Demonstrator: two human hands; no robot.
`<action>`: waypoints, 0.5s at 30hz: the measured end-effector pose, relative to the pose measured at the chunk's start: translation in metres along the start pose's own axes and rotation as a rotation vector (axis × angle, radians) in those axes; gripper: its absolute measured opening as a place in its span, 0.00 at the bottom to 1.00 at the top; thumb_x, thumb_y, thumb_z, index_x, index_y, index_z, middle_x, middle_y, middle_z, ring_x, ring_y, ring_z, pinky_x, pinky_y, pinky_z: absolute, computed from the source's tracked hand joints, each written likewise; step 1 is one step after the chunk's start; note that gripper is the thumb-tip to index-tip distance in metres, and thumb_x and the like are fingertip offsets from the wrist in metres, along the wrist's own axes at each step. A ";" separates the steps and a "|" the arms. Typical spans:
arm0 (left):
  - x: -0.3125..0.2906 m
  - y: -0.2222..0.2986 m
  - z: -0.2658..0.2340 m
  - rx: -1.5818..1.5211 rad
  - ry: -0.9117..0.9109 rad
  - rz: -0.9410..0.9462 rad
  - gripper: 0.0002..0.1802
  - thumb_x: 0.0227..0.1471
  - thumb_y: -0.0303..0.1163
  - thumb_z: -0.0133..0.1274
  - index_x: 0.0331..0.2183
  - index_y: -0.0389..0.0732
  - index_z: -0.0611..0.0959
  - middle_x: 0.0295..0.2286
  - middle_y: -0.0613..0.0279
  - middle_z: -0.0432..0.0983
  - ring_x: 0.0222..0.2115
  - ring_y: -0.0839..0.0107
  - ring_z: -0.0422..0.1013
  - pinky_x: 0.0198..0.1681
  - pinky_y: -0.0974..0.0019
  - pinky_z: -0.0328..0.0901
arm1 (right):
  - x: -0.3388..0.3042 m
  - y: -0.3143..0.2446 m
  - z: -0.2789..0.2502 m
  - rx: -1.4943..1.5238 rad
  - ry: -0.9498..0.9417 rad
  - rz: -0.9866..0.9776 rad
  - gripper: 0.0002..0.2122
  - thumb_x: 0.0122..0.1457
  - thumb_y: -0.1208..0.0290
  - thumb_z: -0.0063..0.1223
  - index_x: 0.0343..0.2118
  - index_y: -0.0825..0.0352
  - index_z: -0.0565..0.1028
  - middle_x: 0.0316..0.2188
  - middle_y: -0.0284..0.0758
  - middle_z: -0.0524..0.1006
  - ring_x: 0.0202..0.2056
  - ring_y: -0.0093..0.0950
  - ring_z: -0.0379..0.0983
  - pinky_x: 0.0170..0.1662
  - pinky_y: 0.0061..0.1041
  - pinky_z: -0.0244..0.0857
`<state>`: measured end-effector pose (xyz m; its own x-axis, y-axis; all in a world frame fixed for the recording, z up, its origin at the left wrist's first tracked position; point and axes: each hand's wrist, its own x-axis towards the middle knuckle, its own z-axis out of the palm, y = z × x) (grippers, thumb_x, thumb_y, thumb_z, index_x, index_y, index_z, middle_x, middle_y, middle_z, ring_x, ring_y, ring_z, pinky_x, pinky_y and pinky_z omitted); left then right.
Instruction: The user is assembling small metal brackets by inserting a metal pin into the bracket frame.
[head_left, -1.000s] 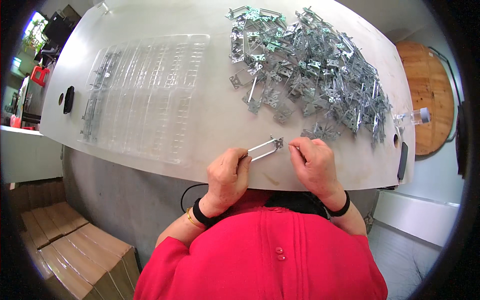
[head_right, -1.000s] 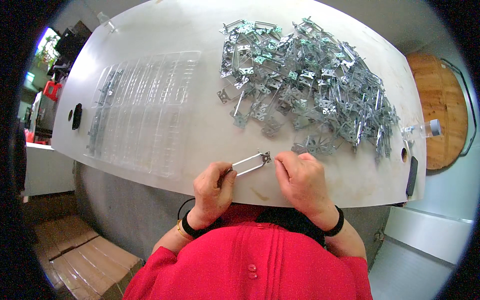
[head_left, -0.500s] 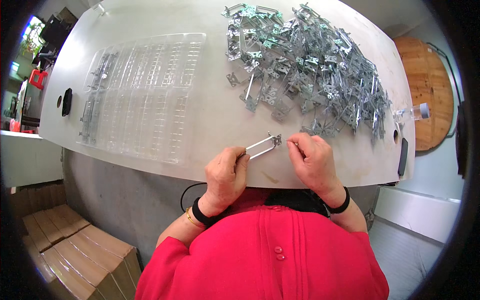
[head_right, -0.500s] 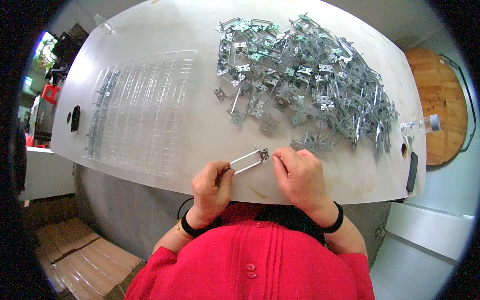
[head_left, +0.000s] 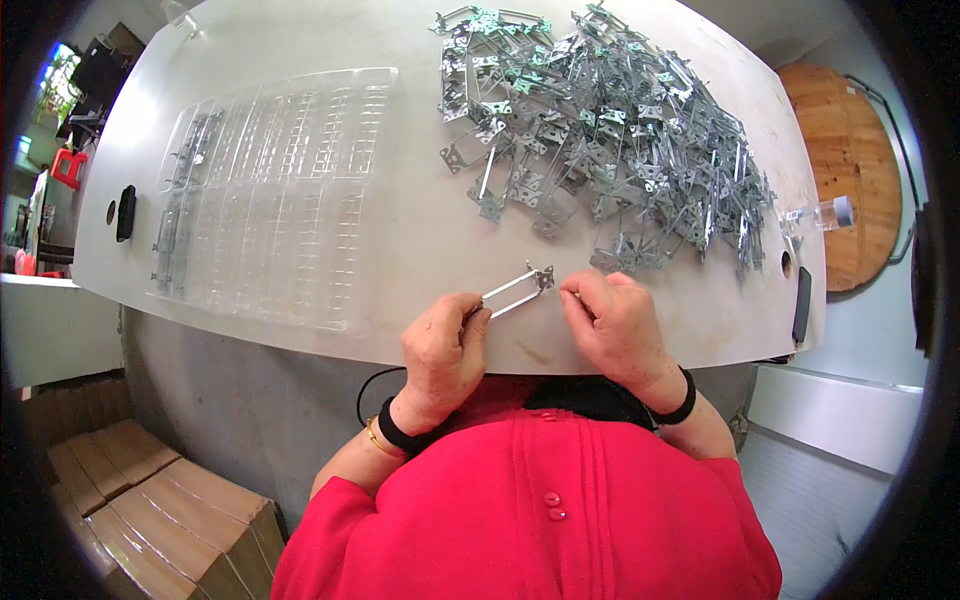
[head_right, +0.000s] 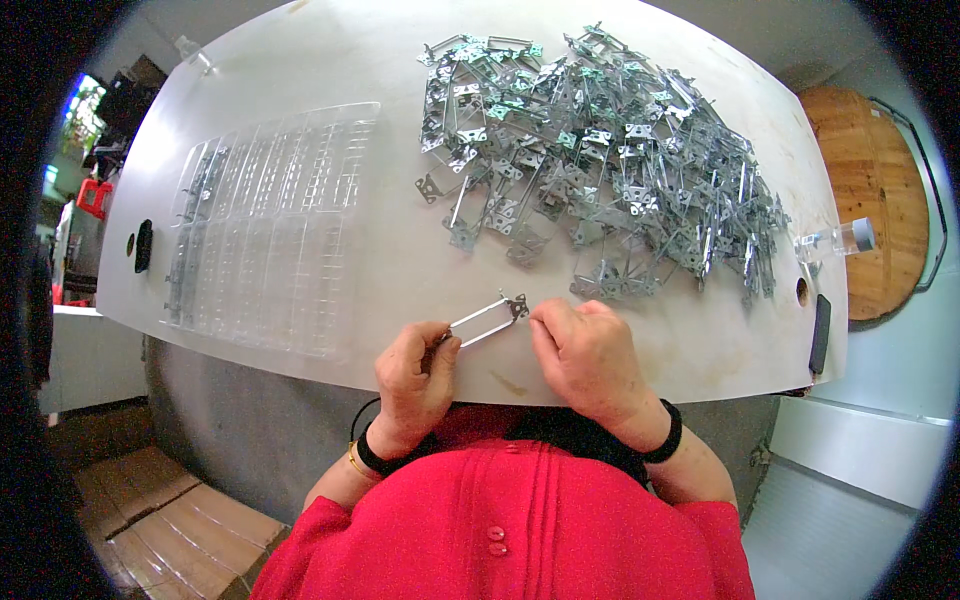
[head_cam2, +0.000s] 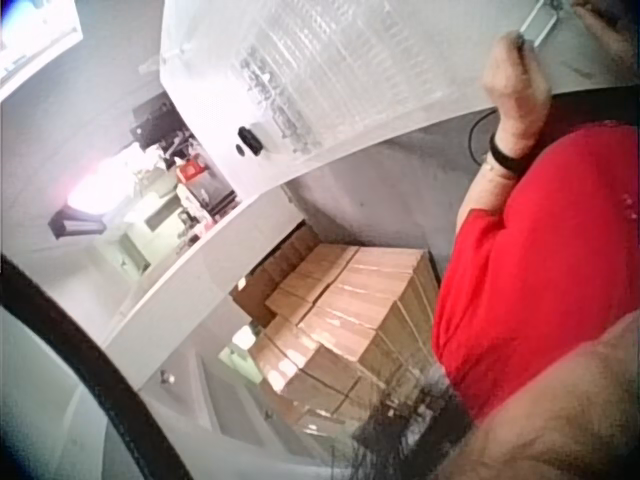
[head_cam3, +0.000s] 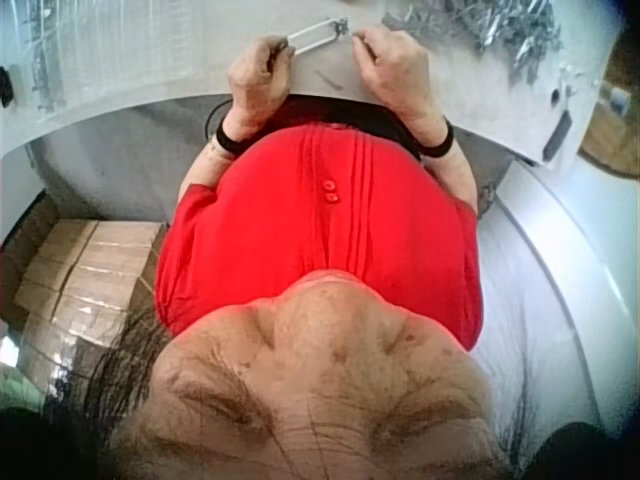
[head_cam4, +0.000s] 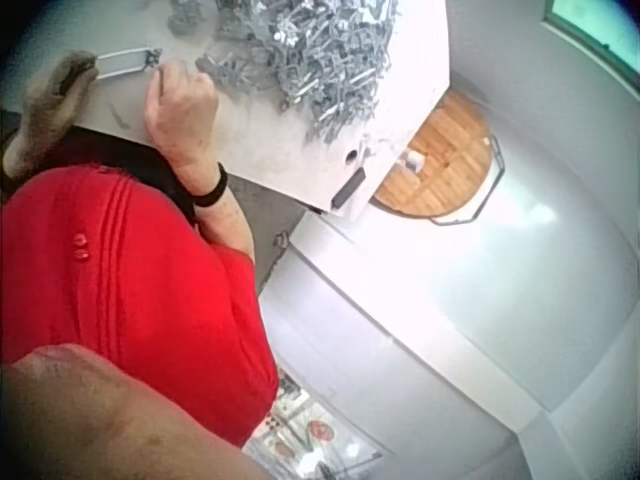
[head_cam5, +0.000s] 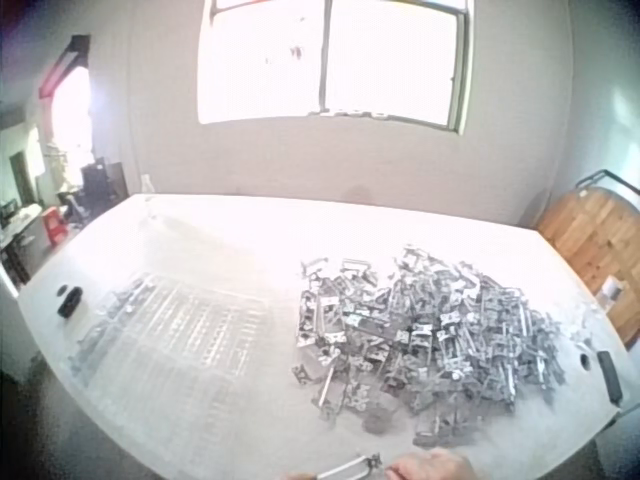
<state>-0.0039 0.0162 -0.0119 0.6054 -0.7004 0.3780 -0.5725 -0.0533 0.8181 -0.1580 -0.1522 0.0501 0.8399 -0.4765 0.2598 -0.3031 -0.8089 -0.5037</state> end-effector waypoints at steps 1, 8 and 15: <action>0.000 0.000 0.000 0.002 -0.003 -0.004 0.09 0.54 0.19 0.65 0.38 0.35 0.82 0.27 0.54 0.80 0.24 0.66 0.77 0.30 0.65 0.71 | 0.000 0.000 0.002 0.004 0.006 -0.009 0.03 0.60 0.75 0.61 0.33 0.63 0.77 0.19 0.39 0.75 0.23 0.44 0.74 0.32 0.40 0.68; 0.000 0.000 -0.001 0.013 0.002 0.008 0.09 0.54 0.19 0.65 0.38 0.35 0.82 0.27 0.54 0.80 0.24 0.66 0.77 0.30 0.65 0.71 | 0.002 -0.001 0.002 0.002 -0.003 0.008 0.03 0.60 0.76 0.61 0.33 0.63 0.77 0.19 0.39 0.75 0.23 0.45 0.73 0.32 0.40 0.67; 0.000 -0.001 -0.001 0.004 -0.009 0.004 0.10 0.54 0.18 0.65 0.38 0.35 0.82 0.27 0.54 0.80 0.24 0.66 0.77 0.30 0.65 0.70 | 0.003 -0.001 0.002 0.029 0.004 0.024 0.02 0.60 0.76 0.61 0.33 0.63 0.77 0.19 0.40 0.75 0.23 0.44 0.73 0.31 0.41 0.67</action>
<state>-0.0033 0.0170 -0.0125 0.5981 -0.7070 0.3774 -0.5774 -0.0536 0.8147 -0.1537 -0.1519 0.0497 0.8307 -0.4970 0.2510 -0.3096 -0.7870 -0.5336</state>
